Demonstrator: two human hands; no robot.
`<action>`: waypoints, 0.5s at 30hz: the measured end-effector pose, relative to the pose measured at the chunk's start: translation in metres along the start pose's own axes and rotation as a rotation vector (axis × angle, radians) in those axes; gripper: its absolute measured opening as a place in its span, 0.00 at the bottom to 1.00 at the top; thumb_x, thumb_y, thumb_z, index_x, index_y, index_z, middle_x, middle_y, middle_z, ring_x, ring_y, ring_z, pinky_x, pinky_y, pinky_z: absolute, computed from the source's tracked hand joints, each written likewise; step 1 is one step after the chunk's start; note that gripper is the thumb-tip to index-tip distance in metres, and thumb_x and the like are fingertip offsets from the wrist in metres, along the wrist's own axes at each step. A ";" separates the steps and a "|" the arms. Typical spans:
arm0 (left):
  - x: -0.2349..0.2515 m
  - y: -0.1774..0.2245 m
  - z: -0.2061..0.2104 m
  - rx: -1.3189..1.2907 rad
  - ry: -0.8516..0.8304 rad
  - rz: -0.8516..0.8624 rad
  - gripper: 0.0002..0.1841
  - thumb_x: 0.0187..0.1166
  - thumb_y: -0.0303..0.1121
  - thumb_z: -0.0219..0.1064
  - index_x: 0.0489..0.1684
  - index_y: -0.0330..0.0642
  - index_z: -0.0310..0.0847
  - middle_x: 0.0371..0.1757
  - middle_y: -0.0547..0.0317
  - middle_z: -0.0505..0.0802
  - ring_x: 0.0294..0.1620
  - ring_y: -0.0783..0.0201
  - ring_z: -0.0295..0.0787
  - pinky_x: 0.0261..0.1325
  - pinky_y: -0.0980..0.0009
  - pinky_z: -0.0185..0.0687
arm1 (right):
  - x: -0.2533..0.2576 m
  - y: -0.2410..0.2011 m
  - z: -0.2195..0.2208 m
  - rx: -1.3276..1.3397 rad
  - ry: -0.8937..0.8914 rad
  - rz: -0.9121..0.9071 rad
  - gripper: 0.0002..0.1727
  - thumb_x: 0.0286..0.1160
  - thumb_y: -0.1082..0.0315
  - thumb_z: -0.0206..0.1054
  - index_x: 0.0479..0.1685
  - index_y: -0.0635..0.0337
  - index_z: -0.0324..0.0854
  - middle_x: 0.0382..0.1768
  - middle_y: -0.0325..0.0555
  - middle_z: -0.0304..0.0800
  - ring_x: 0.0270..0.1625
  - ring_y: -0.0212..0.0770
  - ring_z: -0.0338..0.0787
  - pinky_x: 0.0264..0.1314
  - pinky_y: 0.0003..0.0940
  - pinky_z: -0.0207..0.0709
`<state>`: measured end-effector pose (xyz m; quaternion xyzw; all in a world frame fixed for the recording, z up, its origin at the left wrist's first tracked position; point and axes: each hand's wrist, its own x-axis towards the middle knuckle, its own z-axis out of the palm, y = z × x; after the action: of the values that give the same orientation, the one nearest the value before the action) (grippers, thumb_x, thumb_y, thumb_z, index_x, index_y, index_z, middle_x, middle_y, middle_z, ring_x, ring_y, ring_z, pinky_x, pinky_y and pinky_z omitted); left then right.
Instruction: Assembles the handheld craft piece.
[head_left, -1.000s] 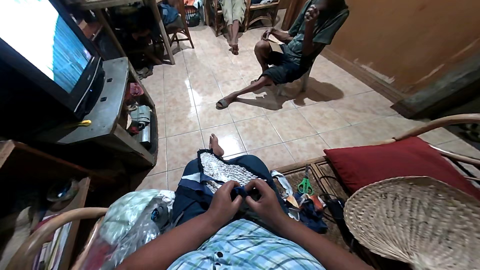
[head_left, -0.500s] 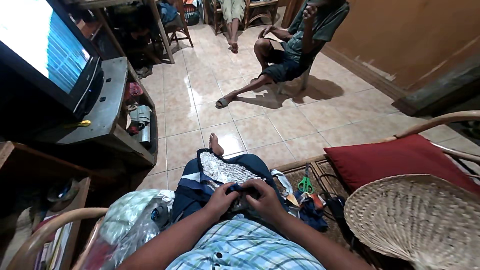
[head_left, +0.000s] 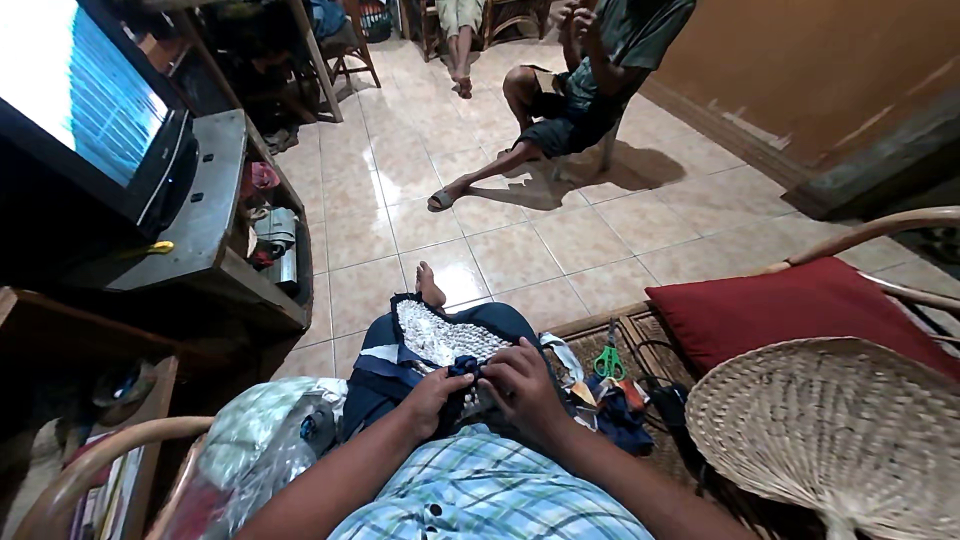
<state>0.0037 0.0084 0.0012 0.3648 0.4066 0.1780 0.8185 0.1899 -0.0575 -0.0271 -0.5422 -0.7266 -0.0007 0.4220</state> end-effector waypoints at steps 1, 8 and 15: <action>0.001 -0.001 0.000 0.012 0.007 0.012 0.09 0.88 0.30 0.59 0.59 0.36 0.76 0.40 0.58 0.91 0.38 0.69 0.90 0.46 0.71 0.87 | -0.001 -0.002 0.001 -0.048 0.012 -0.020 0.11 0.80 0.58 0.67 0.41 0.54 0.91 0.44 0.46 0.92 0.57 0.50 0.91 0.79 0.64 0.68; -0.002 -0.001 0.002 0.058 -0.017 0.115 0.06 0.86 0.25 0.60 0.53 0.37 0.79 0.40 0.60 0.91 0.39 0.71 0.90 0.48 0.72 0.87 | 0.003 -0.020 -0.001 -0.119 0.014 0.050 0.08 0.71 0.63 0.70 0.30 0.57 0.88 0.36 0.48 0.91 0.48 0.52 0.92 0.69 0.59 0.77; -0.002 -0.003 0.003 0.065 0.027 0.137 0.06 0.85 0.26 0.62 0.52 0.36 0.81 0.39 0.59 0.91 0.38 0.70 0.89 0.47 0.72 0.87 | 0.003 -0.021 0.002 -0.084 0.026 0.081 0.07 0.70 0.63 0.69 0.33 0.56 0.88 0.38 0.47 0.92 0.48 0.49 0.92 0.64 0.50 0.81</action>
<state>0.0047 0.0035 0.0009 0.4159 0.3971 0.2252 0.7865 0.1723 -0.0628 -0.0174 -0.5885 -0.6976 -0.0212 0.4080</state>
